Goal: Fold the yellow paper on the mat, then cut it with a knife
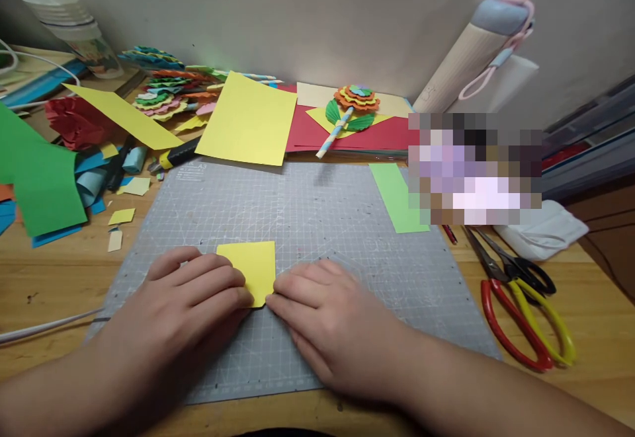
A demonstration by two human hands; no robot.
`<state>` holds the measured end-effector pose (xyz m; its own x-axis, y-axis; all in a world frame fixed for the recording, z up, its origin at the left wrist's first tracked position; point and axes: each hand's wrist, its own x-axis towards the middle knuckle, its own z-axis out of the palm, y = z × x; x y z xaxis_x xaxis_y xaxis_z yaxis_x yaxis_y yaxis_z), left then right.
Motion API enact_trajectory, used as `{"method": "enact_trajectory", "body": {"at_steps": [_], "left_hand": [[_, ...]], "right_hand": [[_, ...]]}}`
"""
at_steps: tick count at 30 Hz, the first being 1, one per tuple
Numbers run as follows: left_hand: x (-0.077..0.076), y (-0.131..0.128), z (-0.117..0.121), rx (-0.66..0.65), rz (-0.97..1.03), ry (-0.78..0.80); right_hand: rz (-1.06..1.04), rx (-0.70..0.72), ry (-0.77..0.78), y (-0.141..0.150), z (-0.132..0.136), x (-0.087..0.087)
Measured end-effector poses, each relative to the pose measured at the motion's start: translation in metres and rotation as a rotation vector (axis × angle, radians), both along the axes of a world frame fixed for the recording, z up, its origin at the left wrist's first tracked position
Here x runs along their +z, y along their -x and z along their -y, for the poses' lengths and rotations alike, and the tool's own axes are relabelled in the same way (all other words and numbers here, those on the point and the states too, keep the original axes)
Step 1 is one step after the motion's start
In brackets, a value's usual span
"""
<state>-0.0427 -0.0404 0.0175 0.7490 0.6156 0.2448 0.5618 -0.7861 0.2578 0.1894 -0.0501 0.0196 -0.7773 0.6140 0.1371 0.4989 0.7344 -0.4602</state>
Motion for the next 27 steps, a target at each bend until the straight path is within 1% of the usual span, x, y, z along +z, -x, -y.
{"method": "enact_trajectory", "body": {"at_steps": [3,7,10,13,16,24,27], "left_hand": [[-0.002,-0.002,-0.002,0.001,-0.004,0.013],[-0.003,-0.006,-0.003,-0.047,0.01,0.003],[-0.004,-0.009,-0.003,-0.044,0.032,0.011],[-0.006,-0.012,-0.002,-0.008,0.053,0.05],[-0.006,-0.015,-0.001,0.054,0.051,0.11],[-0.002,-0.021,-0.001,0.146,0.088,0.259],[-0.002,-0.024,0.0,0.224,0.089,0.294]], "right_hand": [[0.042,0.025,-0.009,-0.001,0.0,0.003],[0.048,0.034,0.002,-0.003,-0.001,0.004],[0.042,0.04,-0.013,-0.003,-0.001,0.004],[0.039,0.04,-0.007,-0.004,0.0,0.004],[0.055,0.038,0.004,-0.005,0.0,0.005],[0.119,0.068,0.002,-0.007,0.002,0.003],[0.121,0.072,-0.001,-0.007,0.002,0.003]]}}
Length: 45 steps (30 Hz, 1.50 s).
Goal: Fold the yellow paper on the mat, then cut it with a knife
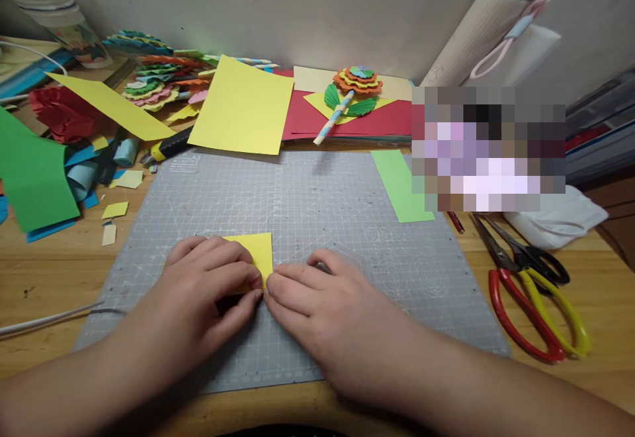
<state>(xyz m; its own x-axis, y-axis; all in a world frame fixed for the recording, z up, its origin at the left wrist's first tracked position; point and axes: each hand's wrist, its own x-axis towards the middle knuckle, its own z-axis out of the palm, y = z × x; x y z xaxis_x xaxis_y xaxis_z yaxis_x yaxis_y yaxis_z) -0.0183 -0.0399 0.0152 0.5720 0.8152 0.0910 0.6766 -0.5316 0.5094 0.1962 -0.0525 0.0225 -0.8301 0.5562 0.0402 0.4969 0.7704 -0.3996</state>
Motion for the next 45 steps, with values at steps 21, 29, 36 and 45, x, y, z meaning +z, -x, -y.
{"method": "enact_trajectory", "body": {"at_steps": [21,29,36,45], "left_hand": [[0.005,-0.004,-0.007,0.151,-0.084,0.107],[0.004,-0.001,-0.007,0.136,-0.08,0.116],[0.007,0.004,-0.006,0.083,-0.073,0.1],[0.003,0.002,-0.005,0.091,-0.075,0.087]], "right_hand": [[-0.042,-0.007,-0.062,-0.003,-0.001,-0.002],[0.018,-0.02,-0.181,0.001,0.008,-0.004],[0.036,-0.061,-0.18,0.003,0.012,-0.005],[0.013,-0.076,-0.169,0.006,0.008,-0.008]]}}
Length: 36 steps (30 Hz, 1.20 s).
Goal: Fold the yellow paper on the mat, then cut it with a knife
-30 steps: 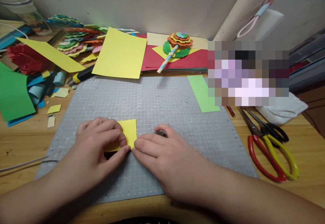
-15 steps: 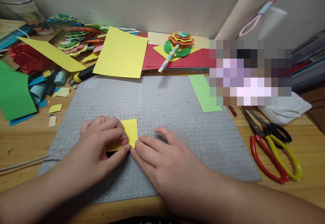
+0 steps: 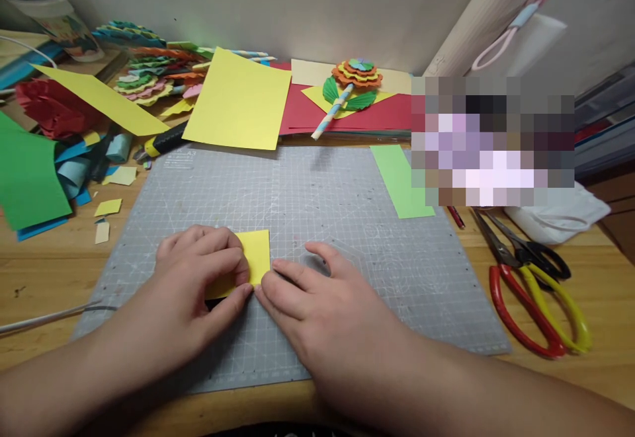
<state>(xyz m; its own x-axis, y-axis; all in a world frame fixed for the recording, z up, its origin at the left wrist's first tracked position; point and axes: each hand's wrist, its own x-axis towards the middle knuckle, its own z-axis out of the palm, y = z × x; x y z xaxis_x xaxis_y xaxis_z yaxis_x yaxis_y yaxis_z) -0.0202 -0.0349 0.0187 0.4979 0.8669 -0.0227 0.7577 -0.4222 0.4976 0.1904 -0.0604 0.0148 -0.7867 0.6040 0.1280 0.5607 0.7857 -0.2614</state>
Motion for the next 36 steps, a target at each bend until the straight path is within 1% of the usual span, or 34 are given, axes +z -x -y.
{"method": "enact_trajectory", "body": {"at_steps": [5,12,18,22,25,28,31,36], "left_hand": [[-0.001,-0.001,-0.001,0.012,0.005,0.01],[0.001,-0.001,-0.001,0.008,-0.005,0.034],[0.004,0.0,0.0,0.0,-0.005,0.034],[0.009,0.007,-0.001,-0.007,-0.008,0.053],[0.008,0.013,-0.002,0.027,-0.037,0.046],[0.006,0.014,-0.002,0.049,-0.088,-0.003],[0.005,0.013,-0.002,0.038,-0.106,-0.026],[0.006,0.014,-0.002,0.035,-0.094,-0.003]], "right_hand": [[-0.081,0.061,0.042,-0.007,-0.005,0.001],[-0.019,0.082,-0.054,-0.004,-0.002,0.002],[0.044,0.041,-0.035,-0.001,0.003,0.001],[0.076,0.046,-0.001,0.001,0.002,0.003],[0.065,0.043,0.003,0.002,0.001,0.004],[0.033,0.03,0.01,0.002,0.001,0.003],[-0.011,0.013,0.028,0.001,0.0,0.001],[-0.003,0.006,0.062,0.002,0.0,-0.001]]}}
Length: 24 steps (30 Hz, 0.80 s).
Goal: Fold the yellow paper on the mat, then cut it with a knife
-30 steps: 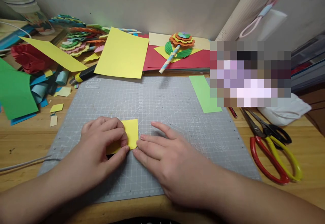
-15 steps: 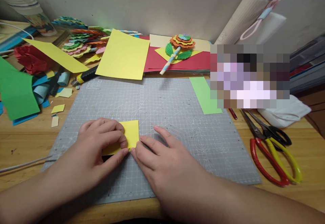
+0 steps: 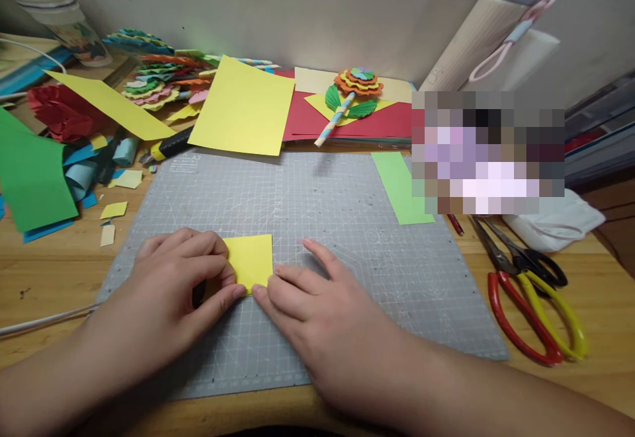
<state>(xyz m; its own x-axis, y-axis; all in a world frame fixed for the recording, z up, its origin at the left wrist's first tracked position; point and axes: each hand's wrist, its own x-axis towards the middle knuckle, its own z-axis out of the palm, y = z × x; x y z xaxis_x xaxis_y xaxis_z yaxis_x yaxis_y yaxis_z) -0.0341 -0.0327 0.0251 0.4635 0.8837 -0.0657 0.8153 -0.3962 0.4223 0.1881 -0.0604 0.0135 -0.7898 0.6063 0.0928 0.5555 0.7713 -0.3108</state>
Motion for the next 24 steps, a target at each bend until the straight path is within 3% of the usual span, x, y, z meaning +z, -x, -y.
{"method": "enact_trajectory", "body": {"at_steps": [7,14,20,24], "left_hand": [[-0.001,0.001,-0.001,-0.021,0.021,-0.005],[0.0,-0.003,0.0,-0.018,-0.023,-0.033],[-0.001,0.01,-0.005,-0.015,0.001,0.024],[-0.003,0.015,-0.004,-0.004,-0.063,-0.037]], "right_hand": [[0.019,0.025,0.013,-0.001,-0.005,-0.001],[0.056,0.055,-0.118,-0.001,-0.002,-0.002],[0.06,0.051,-0.117,-0.001,0.001,-0.002],[0.037,0.034,-0.096,-0.001,0.001,-0.002]]}}
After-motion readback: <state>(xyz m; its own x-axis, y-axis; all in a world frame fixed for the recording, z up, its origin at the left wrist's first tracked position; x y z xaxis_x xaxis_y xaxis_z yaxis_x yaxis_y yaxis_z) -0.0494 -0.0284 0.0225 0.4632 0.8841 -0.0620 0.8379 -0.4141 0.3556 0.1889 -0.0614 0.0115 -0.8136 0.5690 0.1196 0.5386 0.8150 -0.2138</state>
